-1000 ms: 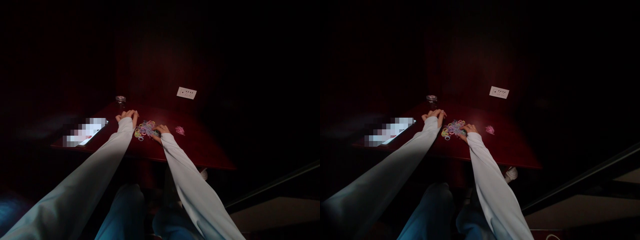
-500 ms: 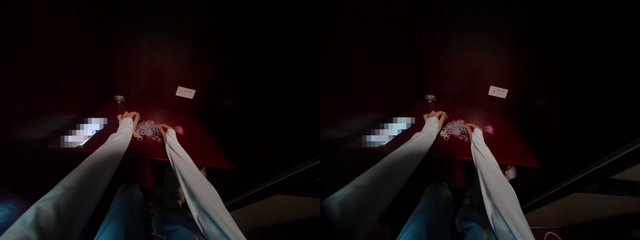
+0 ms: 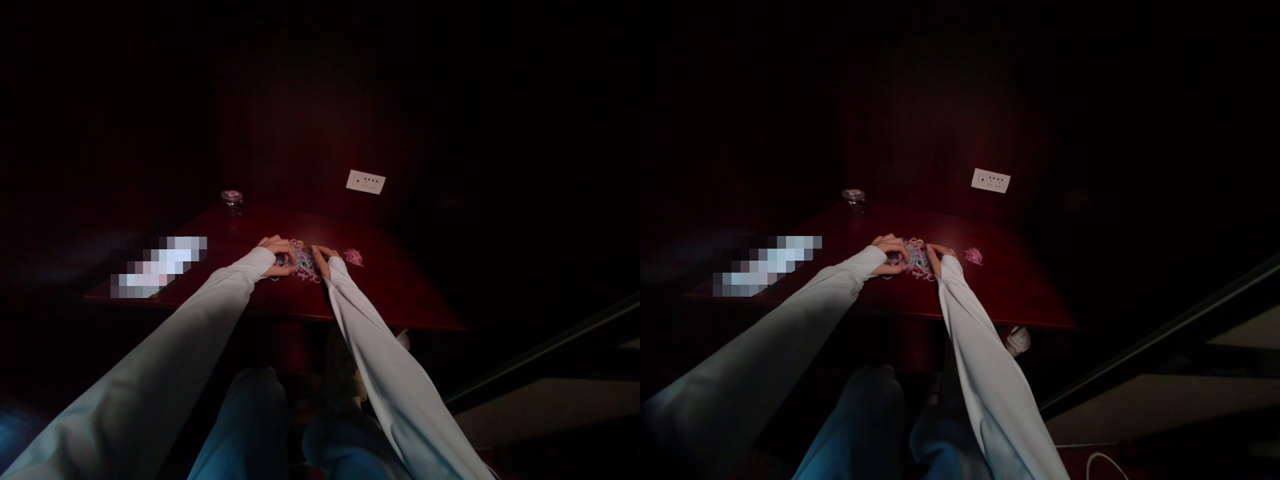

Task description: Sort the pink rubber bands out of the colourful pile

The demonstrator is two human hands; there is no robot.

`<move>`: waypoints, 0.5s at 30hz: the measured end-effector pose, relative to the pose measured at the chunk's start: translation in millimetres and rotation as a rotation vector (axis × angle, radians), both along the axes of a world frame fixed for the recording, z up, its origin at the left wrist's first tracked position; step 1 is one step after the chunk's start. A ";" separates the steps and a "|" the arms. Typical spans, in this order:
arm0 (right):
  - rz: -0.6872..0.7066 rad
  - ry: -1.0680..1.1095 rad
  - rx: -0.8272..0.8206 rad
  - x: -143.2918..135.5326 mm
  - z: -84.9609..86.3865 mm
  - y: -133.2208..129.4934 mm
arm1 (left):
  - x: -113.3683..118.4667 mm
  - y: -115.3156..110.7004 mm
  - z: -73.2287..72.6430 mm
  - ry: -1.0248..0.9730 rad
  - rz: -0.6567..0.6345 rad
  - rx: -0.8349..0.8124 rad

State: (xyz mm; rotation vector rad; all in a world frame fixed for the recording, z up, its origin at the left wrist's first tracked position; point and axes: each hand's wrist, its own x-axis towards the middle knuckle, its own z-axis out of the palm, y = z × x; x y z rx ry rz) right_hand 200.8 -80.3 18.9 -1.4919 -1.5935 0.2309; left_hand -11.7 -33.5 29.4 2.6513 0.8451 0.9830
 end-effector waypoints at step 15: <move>0.156 -0.069 0.012 -1.4 -1.1 -12.5 | -4.0 8.1 -6.5 0.163 0.033 -0.029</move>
